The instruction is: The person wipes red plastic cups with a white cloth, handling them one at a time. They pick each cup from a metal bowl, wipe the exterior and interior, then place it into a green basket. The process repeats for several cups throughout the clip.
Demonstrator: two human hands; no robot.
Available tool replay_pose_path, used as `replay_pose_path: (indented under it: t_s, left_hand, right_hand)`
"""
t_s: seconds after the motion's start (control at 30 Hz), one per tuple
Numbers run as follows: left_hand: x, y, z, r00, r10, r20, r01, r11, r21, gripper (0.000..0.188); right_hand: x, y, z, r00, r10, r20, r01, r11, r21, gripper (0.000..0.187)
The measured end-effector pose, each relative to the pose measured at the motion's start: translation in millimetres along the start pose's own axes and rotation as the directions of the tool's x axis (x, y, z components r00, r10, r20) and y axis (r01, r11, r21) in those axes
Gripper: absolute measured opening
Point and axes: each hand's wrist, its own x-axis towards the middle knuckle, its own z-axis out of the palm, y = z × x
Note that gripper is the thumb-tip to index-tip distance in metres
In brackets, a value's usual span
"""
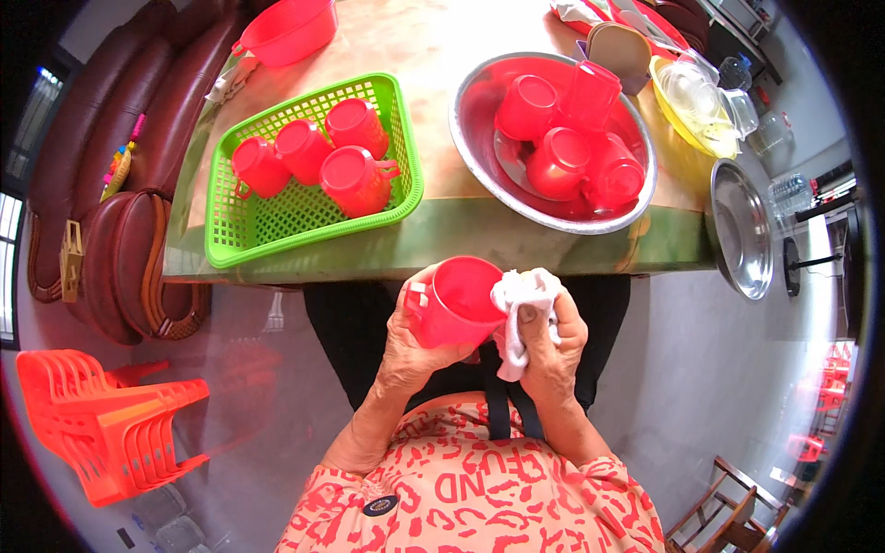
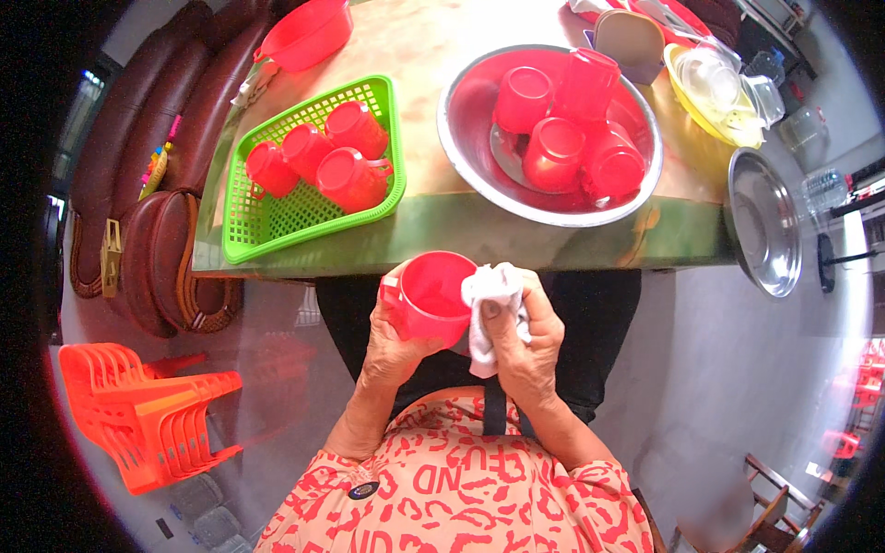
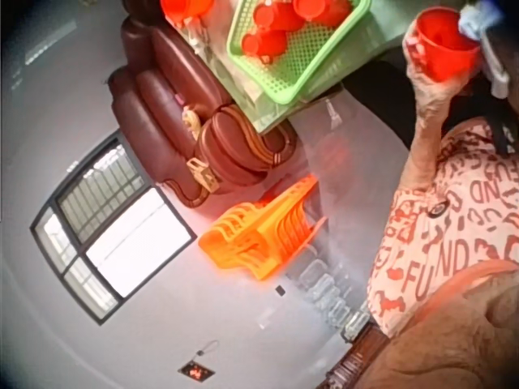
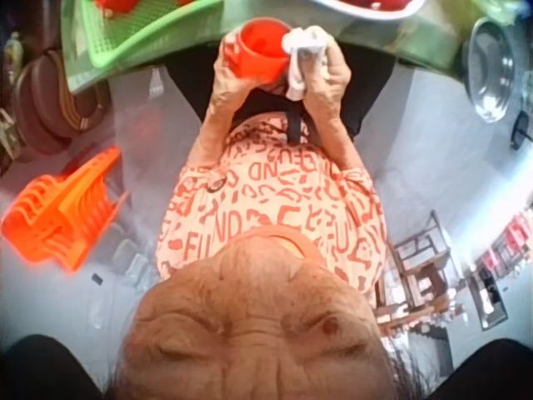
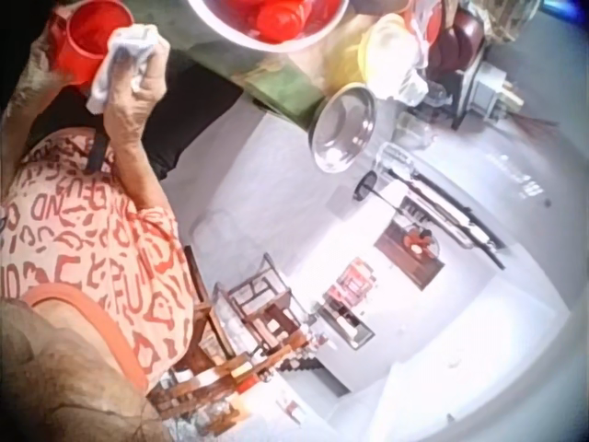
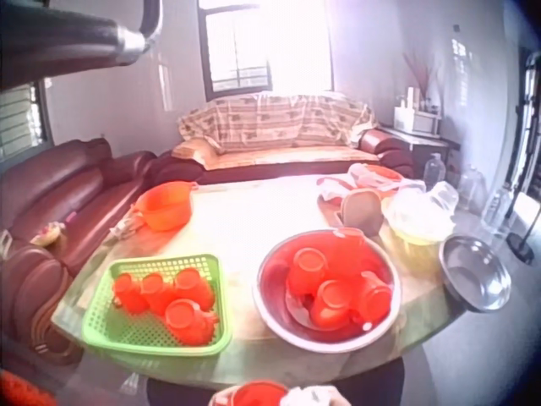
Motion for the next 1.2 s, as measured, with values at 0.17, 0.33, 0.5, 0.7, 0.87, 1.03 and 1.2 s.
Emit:
replay_pose_path:
  t_s: [0.17,0.33,0.5,0.7,0.87,1.03,1.2]
  left_hand:
    - [-1,-3,0,0.997,0.041,0.068,-0.031,0.989,-0.145,0.081]
    - [-6,-19,-5,0.999,0.035,-0.011,-0.037,0.97,-0.238,0.066]
    - [-4,-32,-7,0.99,0.063,-0.122,-0.089,0.972,-0.216,0.053]
    - [-4,-32,-4,0.988,-0.138,-0.064,0.119,0.964,-0.24,0.043]
    - [-1,-22,-2,0.982,-0.174,-0.08,0.147,0.952,-0.269,0.044]
    - [4,-27,-7,0.994,-0.002,-0.112,-0.008,0.996,-0.091,0.047]
    - [4,-22,1,0.999,-0.028,-0.046,0.02,0.987,-0.161,0.037]
  right_hand:
    - [11,1,-16,0.994,-0.032,0.106,0.051,0.982,-0.18,0.016]
    - [8,-18,-16,0.939,0.28,0.199,-0.265,0.959,-0.095,0.013]
    - [7,-13,-22,0.891,0.388,0.238,-0.328,0.909,-0.256,0.018]
    - [35,0,-20,0.921,-0.105,0.375,0.33,0.721,-0.609,0.02]
    - [48,-1,-8,0.856,-0.29,0.428,0.508,0.629,-0.588,0.027]
    - [34,-13,-15,0.948,0.077,0.308,0.151,0.745,-0.65,0.03]
    - [31,-16,-30,0.92,0.24,0.311,0.005,0.784,-0.621,0.039]
